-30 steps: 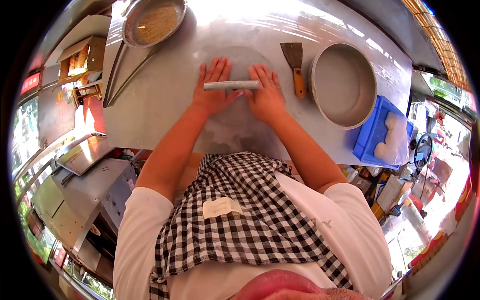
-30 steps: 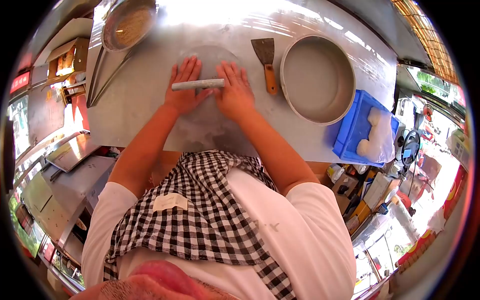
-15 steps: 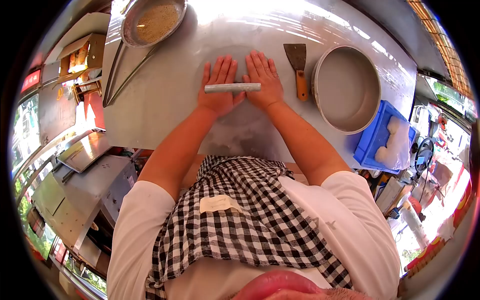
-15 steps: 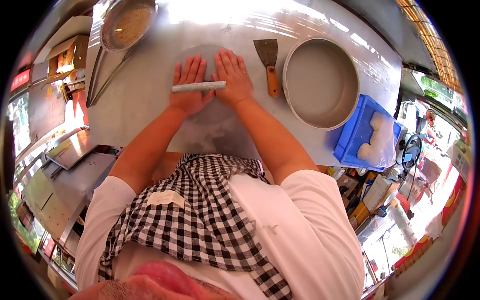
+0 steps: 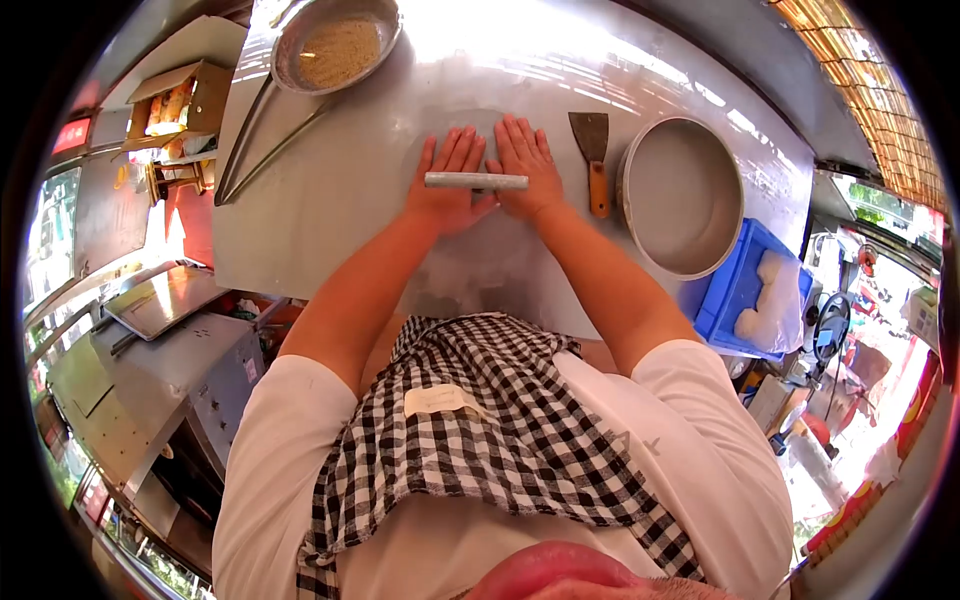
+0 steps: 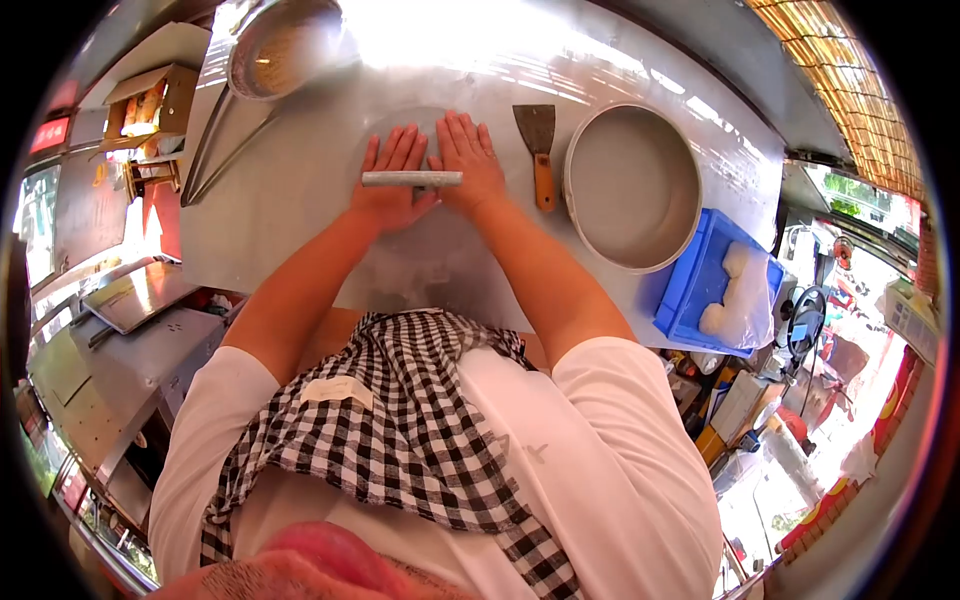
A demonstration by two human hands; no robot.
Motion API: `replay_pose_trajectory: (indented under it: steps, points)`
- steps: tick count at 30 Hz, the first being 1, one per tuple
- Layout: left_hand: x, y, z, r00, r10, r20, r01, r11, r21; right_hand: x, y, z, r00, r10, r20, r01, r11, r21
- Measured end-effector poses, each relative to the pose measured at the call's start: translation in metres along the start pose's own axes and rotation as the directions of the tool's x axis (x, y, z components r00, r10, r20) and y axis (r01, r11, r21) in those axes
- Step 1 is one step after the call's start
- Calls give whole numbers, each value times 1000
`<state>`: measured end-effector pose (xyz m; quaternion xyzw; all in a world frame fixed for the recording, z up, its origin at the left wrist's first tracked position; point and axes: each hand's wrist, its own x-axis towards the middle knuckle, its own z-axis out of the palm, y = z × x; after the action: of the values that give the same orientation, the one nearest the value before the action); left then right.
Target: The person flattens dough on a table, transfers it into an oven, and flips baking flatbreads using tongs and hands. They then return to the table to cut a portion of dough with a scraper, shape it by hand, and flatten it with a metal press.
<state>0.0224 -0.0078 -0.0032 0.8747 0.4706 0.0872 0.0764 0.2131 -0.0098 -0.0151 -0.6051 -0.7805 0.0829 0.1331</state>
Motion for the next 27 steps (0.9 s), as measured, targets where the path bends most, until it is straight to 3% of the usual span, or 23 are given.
replay_pose_trajectory:
  steps: [5,14,19,27]
  points:
    - [1,-17,-9,999,25,-28,-29,989,-143,-1,-3,9,999,-33,-22,33,999,-6]
    - [8,-17,-8,999,45,-29,-45,998,-31,9,-5,0,1000,-21,-14,21,1000,-9]
    - [2,-17,-6,999,46,8,-46,997,-63,6,-7,8,998,-20,-66,24,999,47]
    - [8,-22,-10,999,34,-17,-35,997,-72,14,-3,8,999,-13,-37,13,1000,-15]
